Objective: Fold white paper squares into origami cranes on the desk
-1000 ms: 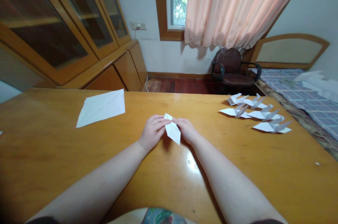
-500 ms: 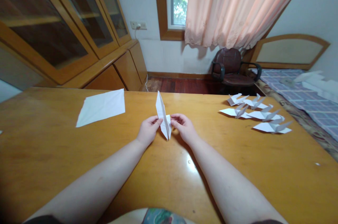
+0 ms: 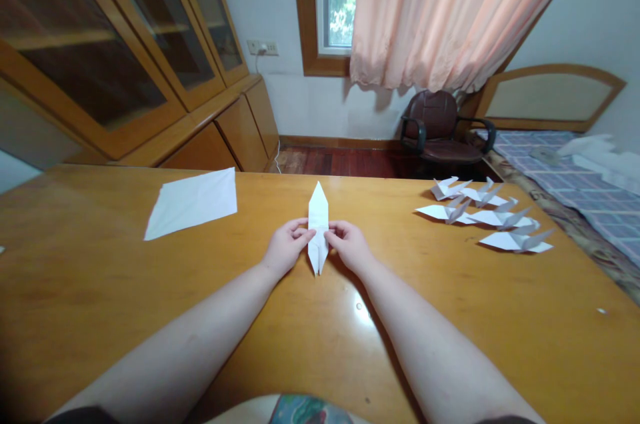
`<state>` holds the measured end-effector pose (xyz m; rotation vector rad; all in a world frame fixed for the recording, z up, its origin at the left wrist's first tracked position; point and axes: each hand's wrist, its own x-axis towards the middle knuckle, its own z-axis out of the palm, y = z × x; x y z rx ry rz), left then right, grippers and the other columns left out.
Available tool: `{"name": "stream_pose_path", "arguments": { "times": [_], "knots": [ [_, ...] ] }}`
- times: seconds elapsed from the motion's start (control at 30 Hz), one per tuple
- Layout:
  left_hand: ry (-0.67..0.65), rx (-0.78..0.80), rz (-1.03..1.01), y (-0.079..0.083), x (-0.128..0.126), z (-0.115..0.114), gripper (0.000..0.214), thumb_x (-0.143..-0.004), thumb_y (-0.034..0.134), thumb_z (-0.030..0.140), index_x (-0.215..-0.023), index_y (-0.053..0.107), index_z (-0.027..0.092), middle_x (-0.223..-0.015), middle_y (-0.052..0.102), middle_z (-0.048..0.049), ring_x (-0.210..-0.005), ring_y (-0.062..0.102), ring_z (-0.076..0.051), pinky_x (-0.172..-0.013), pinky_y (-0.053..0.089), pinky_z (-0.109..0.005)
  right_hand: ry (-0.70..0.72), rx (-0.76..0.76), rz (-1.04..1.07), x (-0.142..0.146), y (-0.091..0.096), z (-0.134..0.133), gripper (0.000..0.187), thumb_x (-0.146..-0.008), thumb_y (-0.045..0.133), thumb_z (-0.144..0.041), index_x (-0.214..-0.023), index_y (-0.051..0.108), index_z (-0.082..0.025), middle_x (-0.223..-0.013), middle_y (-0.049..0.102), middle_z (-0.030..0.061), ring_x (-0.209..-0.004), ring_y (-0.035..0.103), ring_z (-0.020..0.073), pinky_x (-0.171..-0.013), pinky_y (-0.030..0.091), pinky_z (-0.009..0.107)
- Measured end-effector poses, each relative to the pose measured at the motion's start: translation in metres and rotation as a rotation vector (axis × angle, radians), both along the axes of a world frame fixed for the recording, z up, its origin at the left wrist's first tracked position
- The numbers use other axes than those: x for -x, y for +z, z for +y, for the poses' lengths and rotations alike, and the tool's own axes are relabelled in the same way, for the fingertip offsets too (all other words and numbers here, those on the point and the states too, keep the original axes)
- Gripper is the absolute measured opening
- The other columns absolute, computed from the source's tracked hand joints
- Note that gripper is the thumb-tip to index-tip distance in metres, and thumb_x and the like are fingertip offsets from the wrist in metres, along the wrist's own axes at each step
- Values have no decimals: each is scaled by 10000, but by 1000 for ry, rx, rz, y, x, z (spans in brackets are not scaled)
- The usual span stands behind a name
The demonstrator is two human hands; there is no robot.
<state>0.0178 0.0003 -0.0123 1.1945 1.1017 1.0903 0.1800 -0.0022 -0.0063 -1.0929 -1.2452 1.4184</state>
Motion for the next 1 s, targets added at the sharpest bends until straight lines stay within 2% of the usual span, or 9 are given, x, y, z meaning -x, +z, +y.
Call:
{"name": "stream_pose_path", "arguments": {
  "times": [0.2, 0.33, 0.5, 0.6, 0.77, 0.9, 1.0],
  "knots": [
    [-18, 85, -168, -7, -1, 3, 484, -701, 718, 399, -1087, 594, 137, -789, 736, -56, -695, 687, -175, -696, 546, -307, -50, 69, 82, 0, 1, 1, 328, -612, 719, -365, -877, 660, -182, -613, 610, -15, -544, 515, 116, -543, 419, 260],
    [-13, 117, -199, -7, -2, 3, 478, -680, 734, 389, -1070, 603, 147, -818, 737, -67, -697, 686, -177, -712, 548, -328, -70, 124, 131, 0, 2, 2, 352, -575, 748, -349, -879, 659, -194, -603, 613, -18, -512, 492, 108, -514, 393, 252],
    [10, 8, -107, -4, -1, 3, 255, -723, 676, 341, -893, 682, 151, -834, 728, -58, -760, 673, -174, -759, 528, -314, -63, 155, 157, -2, 1, 3, 267, -589, 744, -328, -809, 699, -183, -666, 663, 10, -553, 526, 116, -556, 411, 261],
    [22, -50, -55, -3, 0, 2, 182, -741, 635, 293, -852, 701, 165, -867, 724, -47, -818, 661, -171, -803, 510, -309, -58, 156, 160, -2, -2, 4, 175, -595, 719, -286, -736, 712, -180, -649, 664, 12, -560, 533, 118, -574, 416, 264],
    [3, -21, -29, 2, 3, -1, 199, -762, 591, 302, -846, 707, 164, -838, 717, -46, -784, 652, -174, -751, 517, -312, -86, 162, 130, -3, -5, 5, 145, -600, 694, -261, -718, 719, -179, -631, 661, 16, -577, 545, 127, -587, 421, 266],
    [4, -48, 33, 5, 2, -2, 215, -738, 653, 326, -862, 698, 156, -885, 722, -64, -848, 656, -188, -806, 513, -323, -47, 186, 177, -4, -1, 3, 205, -605, 712, -315, -747, 711, -167, -629, 649, 17, -558, 547, 126, -563, 428, 270],
    [-18, -11, 23, 2, 1, -1, 258, -726, 679, 312, -926, 689, 150, -868, 720, -70, -804, 665, -183, -762, 526, -318, -24, 162, 144, -3, 1, 1, 254, -603, 744, -350, -762, 684, -161, -638, 639, 14, -560, 552, 121, -557, 433, 266]
  ]
}}
